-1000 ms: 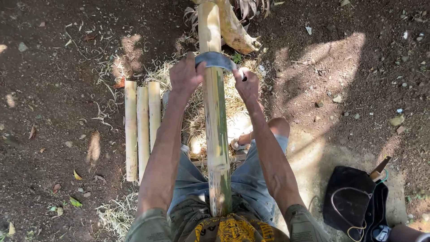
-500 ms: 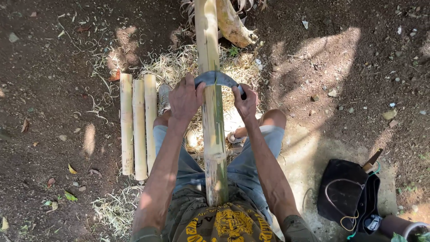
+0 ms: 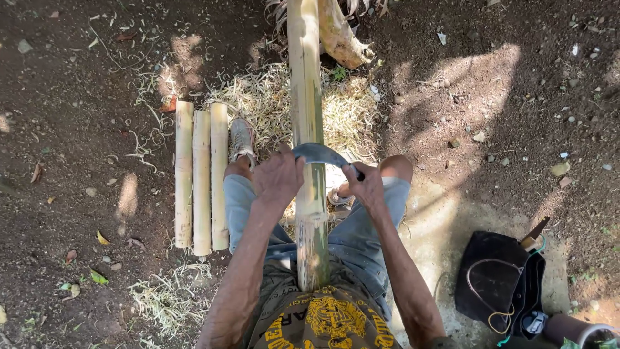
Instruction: Shaving or stripping the outer layer of a bamboo pole using a curved drawknife or sickle-like tool.
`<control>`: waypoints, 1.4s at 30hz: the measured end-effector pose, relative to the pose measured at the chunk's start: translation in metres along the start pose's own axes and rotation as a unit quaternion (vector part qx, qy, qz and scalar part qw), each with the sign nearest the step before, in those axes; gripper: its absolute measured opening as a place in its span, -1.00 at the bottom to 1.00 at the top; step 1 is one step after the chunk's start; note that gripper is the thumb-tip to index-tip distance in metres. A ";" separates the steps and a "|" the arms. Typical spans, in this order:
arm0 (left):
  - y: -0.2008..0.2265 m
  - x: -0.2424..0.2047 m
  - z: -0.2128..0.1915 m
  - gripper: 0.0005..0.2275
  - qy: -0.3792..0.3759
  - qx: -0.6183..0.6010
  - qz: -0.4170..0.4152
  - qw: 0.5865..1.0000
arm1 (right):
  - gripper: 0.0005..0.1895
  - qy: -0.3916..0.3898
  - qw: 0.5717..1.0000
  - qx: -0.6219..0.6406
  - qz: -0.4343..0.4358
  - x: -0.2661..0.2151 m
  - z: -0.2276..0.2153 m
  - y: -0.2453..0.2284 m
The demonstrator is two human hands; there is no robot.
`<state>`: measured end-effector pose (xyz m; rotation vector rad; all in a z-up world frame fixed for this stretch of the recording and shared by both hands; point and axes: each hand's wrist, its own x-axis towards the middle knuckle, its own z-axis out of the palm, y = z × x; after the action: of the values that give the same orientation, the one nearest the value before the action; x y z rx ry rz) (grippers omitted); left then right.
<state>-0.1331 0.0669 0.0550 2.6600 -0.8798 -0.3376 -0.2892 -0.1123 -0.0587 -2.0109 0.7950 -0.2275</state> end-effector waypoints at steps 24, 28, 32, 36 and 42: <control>0.016 -0.066 0.025 -0.60 0.131 -0.185 0.163 0.960 | -0.61 0.162 0.927 0.332 0.070 -0.035 0.035 0.069; 0.026 -0.041 0.053 -0.57 -0.001 -0.174 0.093 0.980 | -0.63 0.163 0.938 0.297 0.074 -0.035 0.041 0.059; 0.033 -0.033 0.070 -0.79 -0.068 -0.025 0.131 0.989 | -0.62 0.191 0.902 0.368 0.118 -0.025 0.046 0.081; 0.049 -0.076 0.079 -0.72 -0.126 -0.090 0.288 0.945 | -0.60 0.174 0.872 0.444 0.110 -0.029 0.037 0.079; 0.053 -0.121 0.032 -0.34 -0.005 -0.113 0.260 0.959 | -0.59 0.182 0.870 0.406 0.213 -0.021 0.025 0.082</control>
<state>-0.2662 0.0937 0.0600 2.1195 -1.4021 -0.2980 -0.3302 -0.1114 -0.1366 -0.9753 1.1226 -0.5842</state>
